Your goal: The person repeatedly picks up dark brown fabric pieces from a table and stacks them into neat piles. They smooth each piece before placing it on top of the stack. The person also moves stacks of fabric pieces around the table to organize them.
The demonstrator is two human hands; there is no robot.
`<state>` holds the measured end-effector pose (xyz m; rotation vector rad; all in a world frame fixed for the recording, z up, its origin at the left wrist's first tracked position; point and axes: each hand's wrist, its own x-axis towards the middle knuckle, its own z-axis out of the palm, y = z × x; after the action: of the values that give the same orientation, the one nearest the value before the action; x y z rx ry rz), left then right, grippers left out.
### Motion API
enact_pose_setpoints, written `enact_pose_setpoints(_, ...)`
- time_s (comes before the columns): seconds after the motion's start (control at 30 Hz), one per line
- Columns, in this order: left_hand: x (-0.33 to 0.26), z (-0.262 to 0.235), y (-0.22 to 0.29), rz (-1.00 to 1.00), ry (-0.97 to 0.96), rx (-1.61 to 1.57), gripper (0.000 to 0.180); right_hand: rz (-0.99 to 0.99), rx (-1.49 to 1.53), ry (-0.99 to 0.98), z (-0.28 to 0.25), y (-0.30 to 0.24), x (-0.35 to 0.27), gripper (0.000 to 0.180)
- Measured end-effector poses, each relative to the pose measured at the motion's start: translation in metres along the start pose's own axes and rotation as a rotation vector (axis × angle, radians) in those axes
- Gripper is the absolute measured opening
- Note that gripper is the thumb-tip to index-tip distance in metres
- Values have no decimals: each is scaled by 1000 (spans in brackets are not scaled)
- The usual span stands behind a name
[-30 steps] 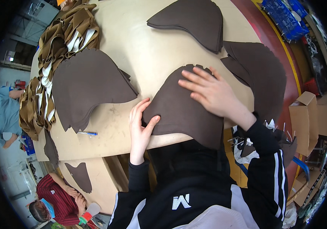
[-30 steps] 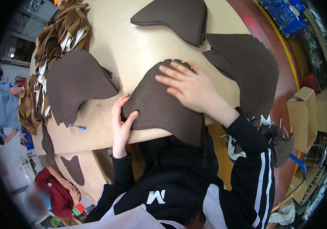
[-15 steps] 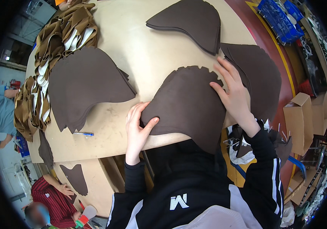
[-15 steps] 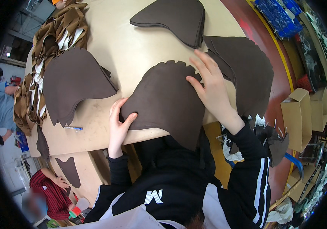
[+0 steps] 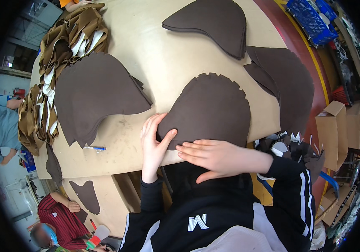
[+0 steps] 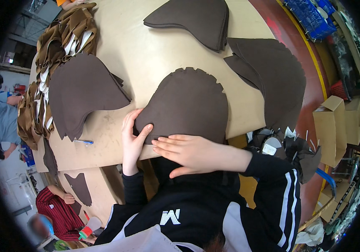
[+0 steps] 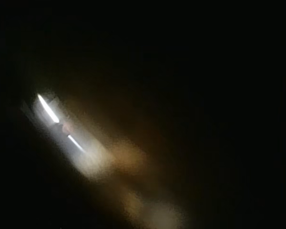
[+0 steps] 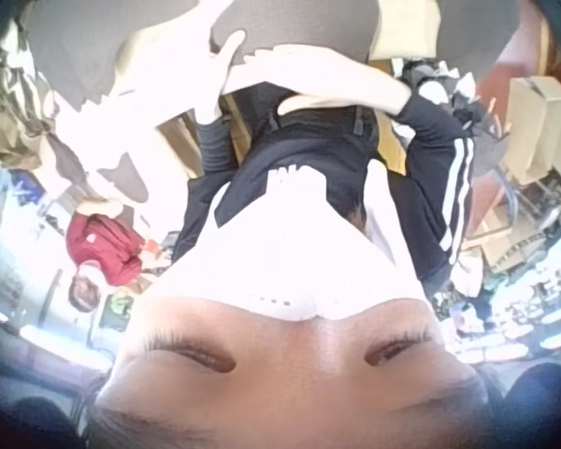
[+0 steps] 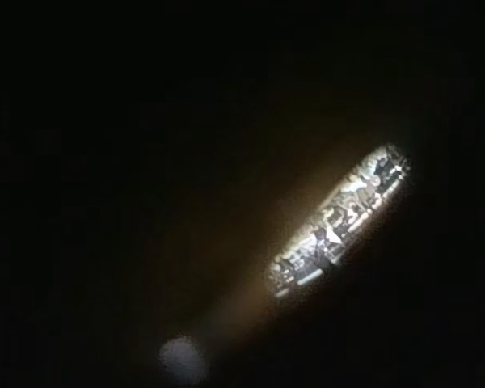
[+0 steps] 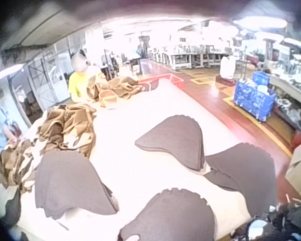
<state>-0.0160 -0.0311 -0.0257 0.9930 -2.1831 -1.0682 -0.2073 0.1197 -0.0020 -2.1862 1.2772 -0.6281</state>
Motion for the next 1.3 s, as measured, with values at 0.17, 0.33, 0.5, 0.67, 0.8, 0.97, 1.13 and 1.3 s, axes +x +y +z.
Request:
enact_pose_setpoints(0.17, -2, 0, -1, 1, 7, 20, 49, 315, -321, 378, -70, 41, 8, 85)
enact_pose_setpoints(0.33, 0, 1, 2, 10, 16, -10, 47, 227, -387, 237, -28, 33, 12, 94)
enact_pose_setpoints(0.5, -5, 4, -1, 251, 234, 137, 28, -63, -158, 88, 17, -6, -3, 81)
enact_pose_setpoints(0.67, -7, -51, -14, 201, 557, -242, 26, -224, 113, 101, -34, -8, -11, 49)
enact_pose_setpoints(0.8, 19, -156, -29, -33, 861, -82, 25, 69, -221, 379, -83, 20, -1, 62)
enact_pose_setpoints(0.97, 15, -191, -90, -132, 906, 60, 26, 278, -511, 318, -37, 54, 11, 83)
enact_pose_setpoints(1.13, 2, -185, -93, -132, 1012, -198, 30, 8, -215, 77, 11, 6, -4, 91)
enact_pose_setpoints(1.3, 27, -207, -77, -111, 1059, -286, 32, -90, 65, -37, -11, 4, -14, 76)
